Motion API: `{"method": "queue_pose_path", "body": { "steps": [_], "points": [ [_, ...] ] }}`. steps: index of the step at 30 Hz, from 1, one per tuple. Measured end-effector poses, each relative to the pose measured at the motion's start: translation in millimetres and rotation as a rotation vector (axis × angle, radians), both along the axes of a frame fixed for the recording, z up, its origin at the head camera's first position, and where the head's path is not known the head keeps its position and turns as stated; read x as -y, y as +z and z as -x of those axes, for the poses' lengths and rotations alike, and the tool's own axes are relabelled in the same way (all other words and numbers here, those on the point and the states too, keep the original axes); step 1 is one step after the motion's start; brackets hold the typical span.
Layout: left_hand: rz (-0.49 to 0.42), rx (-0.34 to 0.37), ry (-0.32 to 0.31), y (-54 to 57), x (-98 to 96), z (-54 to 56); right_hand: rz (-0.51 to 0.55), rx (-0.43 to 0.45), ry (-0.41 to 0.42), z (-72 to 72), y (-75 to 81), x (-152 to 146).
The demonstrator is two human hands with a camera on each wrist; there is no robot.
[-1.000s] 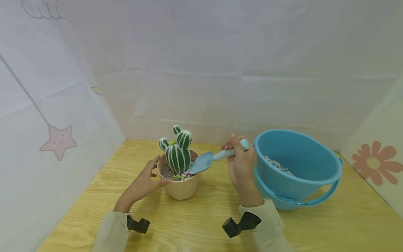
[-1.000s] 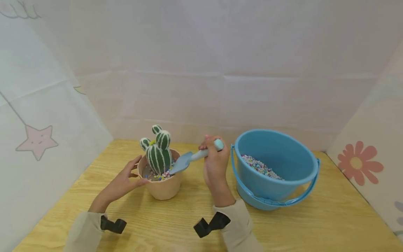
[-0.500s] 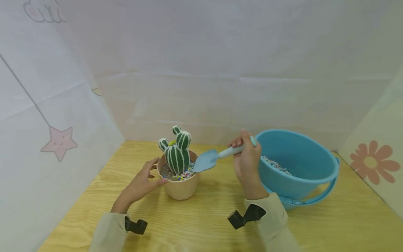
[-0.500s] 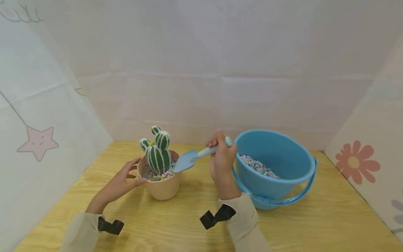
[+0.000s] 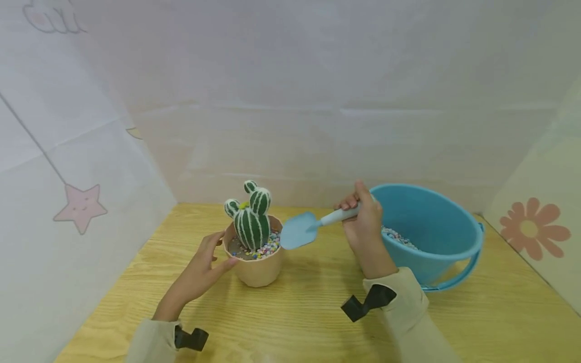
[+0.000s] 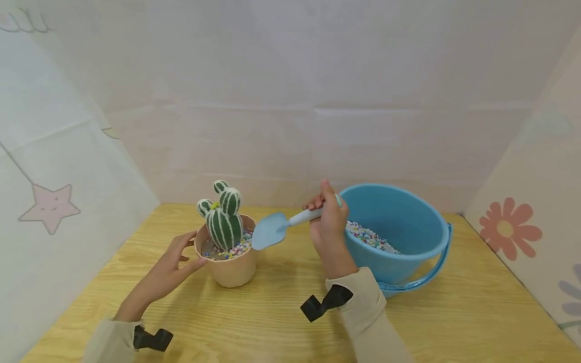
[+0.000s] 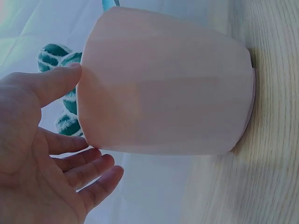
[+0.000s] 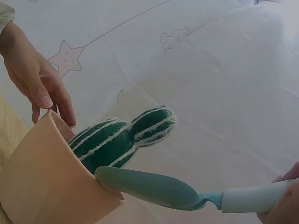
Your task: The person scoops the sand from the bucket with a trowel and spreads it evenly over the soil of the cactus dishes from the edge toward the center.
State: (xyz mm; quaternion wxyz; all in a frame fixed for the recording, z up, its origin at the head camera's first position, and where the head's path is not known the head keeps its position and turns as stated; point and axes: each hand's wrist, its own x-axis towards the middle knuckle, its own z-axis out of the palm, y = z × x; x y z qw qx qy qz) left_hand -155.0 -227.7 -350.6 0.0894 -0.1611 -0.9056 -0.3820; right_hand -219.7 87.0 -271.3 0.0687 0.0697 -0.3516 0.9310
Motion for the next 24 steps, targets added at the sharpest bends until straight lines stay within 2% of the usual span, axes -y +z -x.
{"method": "queue_pose_path", "body": {
  "steps": [6,14,21,24],
  "points": [
    [0.025,-0.009,0.005,3.1,-4.2,-9.4,0.030,0.069,0.048,-0.3,4.3,-11.5],
    [0.021,-0.045,0.041,3.1,-12.4,-18.2,0.107,0.119,0.032,1.0,4.5,-26.2],
    [0.036,-0.095,0.032,6.3,-19.2,-23.1,0.005,0.070,0.017,-3.5,10.2,-38.9],
    [0.053,-0.116,0.025,8.4,-21.7,-25.1,0.017,0.045,0.035,-4.6,12.3,-44.2]
  ]
}}
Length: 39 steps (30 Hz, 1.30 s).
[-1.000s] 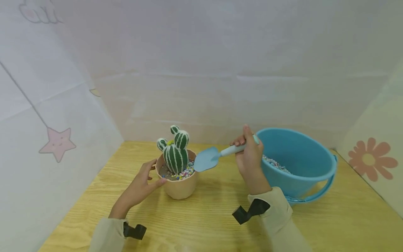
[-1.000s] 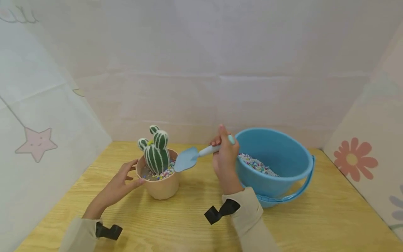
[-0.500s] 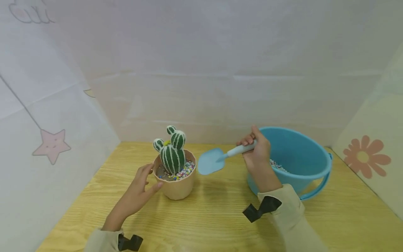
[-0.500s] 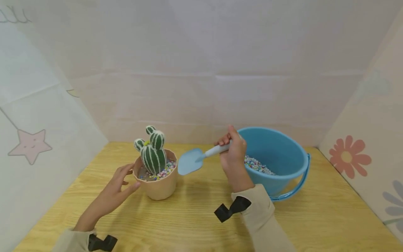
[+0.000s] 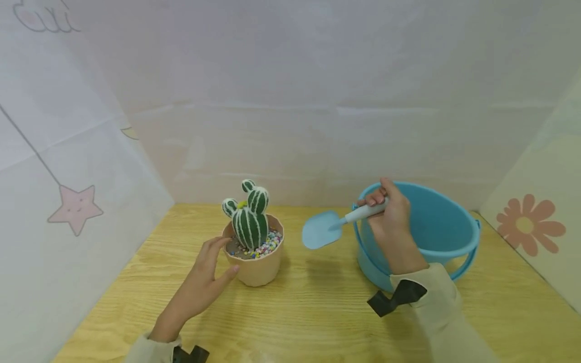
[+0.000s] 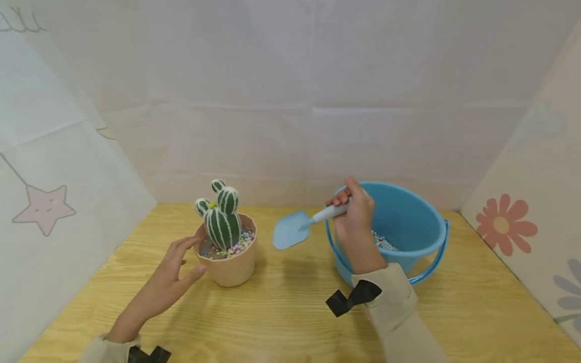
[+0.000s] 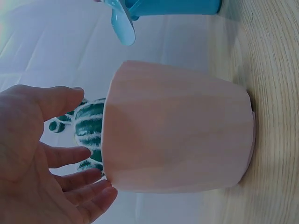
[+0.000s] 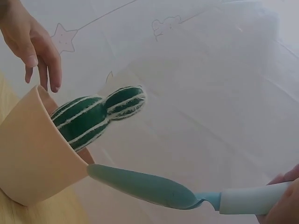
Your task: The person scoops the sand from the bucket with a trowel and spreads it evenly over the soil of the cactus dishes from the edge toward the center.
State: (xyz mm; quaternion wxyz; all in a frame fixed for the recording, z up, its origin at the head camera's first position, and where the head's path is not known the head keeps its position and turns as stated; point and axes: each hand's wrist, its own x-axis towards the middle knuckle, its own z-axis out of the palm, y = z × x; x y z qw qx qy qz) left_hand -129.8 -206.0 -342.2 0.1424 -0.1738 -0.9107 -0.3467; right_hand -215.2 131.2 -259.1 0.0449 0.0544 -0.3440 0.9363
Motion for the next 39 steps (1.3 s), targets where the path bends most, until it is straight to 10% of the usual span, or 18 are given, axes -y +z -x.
{"method": "queue_pose_path", "body": {
  "steps": [18,39],
  "points": [
    [0.186,-0.191,-0.048,17.8,-31.2,-4.2,0.060,-0.105,0.084,-4.1,16.3,-38.3],
    [0.164,-0.143,-0.217,24.6,-77.1,18.6,0.284,-0.204,0.077,-3.6,31.0,-97.1]
  ]
}}
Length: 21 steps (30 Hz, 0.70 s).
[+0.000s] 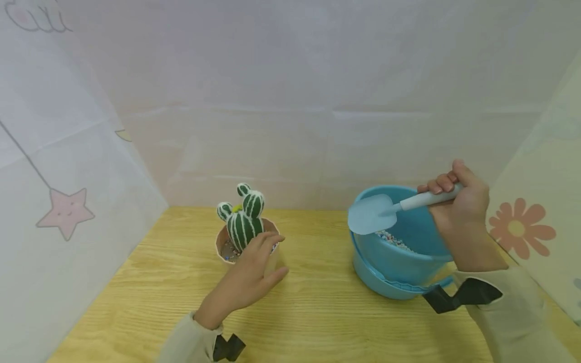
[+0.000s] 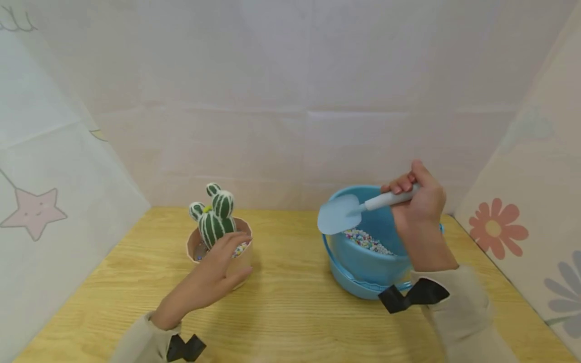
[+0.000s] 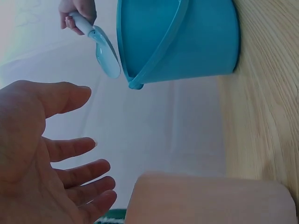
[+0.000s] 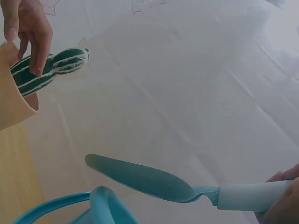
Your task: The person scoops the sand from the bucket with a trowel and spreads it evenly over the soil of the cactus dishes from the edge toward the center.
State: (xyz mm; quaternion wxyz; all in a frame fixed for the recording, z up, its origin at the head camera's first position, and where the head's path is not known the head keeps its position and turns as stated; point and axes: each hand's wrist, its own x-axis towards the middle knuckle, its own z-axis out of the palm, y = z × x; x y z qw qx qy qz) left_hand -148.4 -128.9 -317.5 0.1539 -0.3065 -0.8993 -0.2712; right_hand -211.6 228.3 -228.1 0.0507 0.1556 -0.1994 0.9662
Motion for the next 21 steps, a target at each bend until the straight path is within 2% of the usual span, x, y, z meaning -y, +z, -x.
{"method": "queue_pose_path", "body": {
  "steps": [6,13,16,21],
  "points": [
    [-0.014,0.055,-0.031,1.3,-15.8,8.8,0.034,0.008,0.019,-2.9,5.9,-15.7],
    [-0.033,0.078,-0.016,6.3,-29.3,11.3,-0.005,0.008,-0.012,-2.5,8.7,-24.8],
    [-0.033,0.080,-0.036,8.8,-36.5,14.9,-0.010,0.018,-0.016,-2.6,9.4,-31.6],
    [-0.046,0.126,-0.073,9.3,-48.9,24.3,-0.037,0.041,-0.035,-1.1,8.2,-40.9]
  ]
}}
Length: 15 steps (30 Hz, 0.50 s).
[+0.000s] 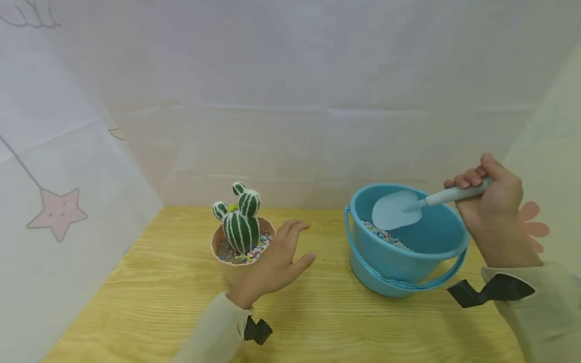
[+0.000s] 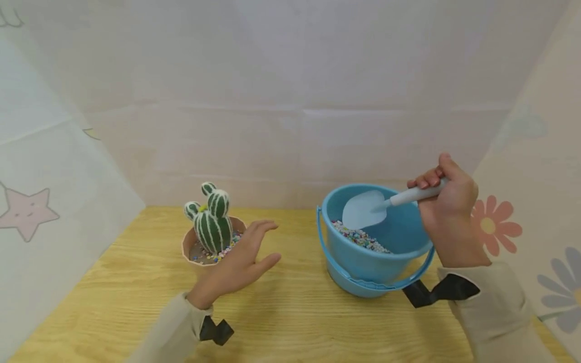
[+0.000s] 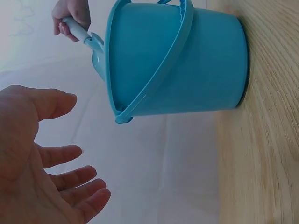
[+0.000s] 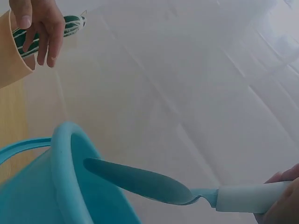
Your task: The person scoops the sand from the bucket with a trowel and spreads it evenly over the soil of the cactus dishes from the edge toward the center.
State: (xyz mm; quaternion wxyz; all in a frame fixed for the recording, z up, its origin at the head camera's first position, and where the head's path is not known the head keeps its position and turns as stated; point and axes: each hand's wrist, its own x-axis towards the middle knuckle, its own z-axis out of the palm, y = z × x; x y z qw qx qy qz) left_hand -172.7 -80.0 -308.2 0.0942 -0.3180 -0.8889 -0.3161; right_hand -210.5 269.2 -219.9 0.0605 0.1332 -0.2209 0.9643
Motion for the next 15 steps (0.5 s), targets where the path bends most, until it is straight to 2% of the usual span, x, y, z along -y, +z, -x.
{"method": "queue_pose_path", "body": {
  "steps": [8,15],
  "points": [
    [-0.019,0.133,-0.001,-1.2,-14.6,13.2,-0.115,0.026,-0.055,5.0,-3.6,-4.9],
    [-0.084,0.191,-0.035,-8.3,-23.9,23.3,-0.184,0.037,-0.036,8.8,-8.2,-8.9]
  ]
}}
